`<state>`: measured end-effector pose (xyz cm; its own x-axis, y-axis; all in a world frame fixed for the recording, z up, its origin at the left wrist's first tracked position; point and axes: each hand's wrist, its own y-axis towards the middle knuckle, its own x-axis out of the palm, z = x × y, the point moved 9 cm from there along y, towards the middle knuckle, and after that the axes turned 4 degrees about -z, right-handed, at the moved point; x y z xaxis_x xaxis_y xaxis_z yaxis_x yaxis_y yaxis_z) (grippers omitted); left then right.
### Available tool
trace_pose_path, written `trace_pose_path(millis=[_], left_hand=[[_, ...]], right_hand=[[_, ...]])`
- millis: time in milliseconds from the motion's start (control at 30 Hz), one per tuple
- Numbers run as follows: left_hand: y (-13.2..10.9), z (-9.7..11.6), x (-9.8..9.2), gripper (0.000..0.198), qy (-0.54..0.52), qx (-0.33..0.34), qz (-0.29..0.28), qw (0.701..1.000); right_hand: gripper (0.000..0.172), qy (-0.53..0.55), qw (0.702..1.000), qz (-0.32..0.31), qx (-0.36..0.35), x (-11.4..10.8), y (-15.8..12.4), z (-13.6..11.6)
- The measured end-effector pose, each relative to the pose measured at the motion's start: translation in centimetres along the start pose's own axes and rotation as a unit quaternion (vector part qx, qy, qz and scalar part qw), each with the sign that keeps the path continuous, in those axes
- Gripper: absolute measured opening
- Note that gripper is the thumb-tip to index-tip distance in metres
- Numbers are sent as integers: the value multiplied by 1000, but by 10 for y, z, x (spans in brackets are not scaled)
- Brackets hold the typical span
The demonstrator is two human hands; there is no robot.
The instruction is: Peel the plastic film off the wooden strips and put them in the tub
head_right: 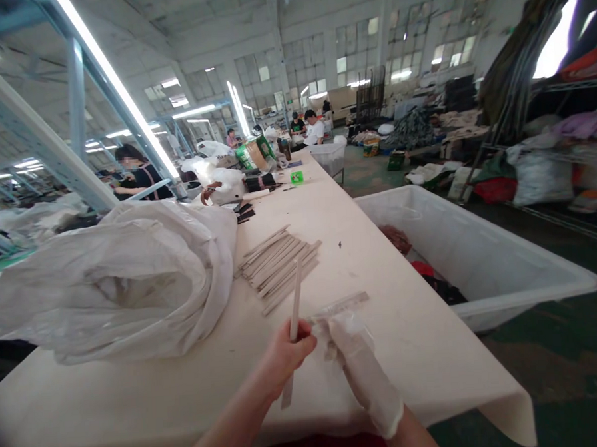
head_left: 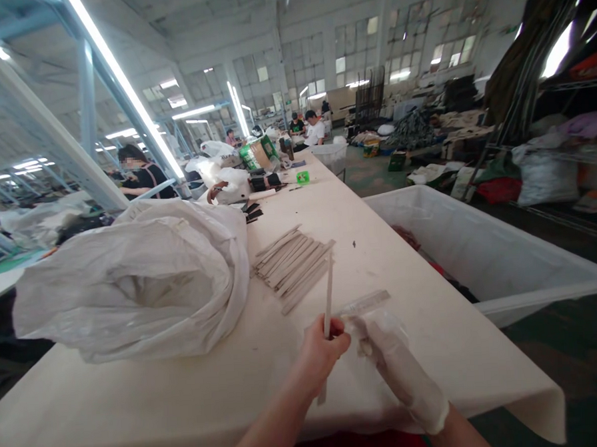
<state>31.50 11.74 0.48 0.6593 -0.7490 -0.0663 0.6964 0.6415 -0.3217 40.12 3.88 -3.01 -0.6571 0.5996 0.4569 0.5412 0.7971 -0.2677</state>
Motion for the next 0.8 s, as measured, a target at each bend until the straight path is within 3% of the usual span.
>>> trace_pose_path(millis=[133,200,333,500,667,800], left_hand=[[-8,7,1,16,39,37,-58,997],[-15,2,-4,30,71,52,-68,994],[-31,-18,-20,54,105,39,-61,992],[-48,-32,-17,60,129,18,-93,987],[-49,-48,-13,68,136,-30,-109,984],[-47,-42,-13,66,126,-53,-126,983]], right_hand=[[35,63,996,51,23,-17,1,3],[41,124,990,62,26,-22,6,0],[46,213,976,-13,34,-12,15,-12],[42,253,966,-36,21,-6,20,-16],[37,139,989,27,-34,-22,18,-23],[42,-17,998,54,4,-24,6,-18]])
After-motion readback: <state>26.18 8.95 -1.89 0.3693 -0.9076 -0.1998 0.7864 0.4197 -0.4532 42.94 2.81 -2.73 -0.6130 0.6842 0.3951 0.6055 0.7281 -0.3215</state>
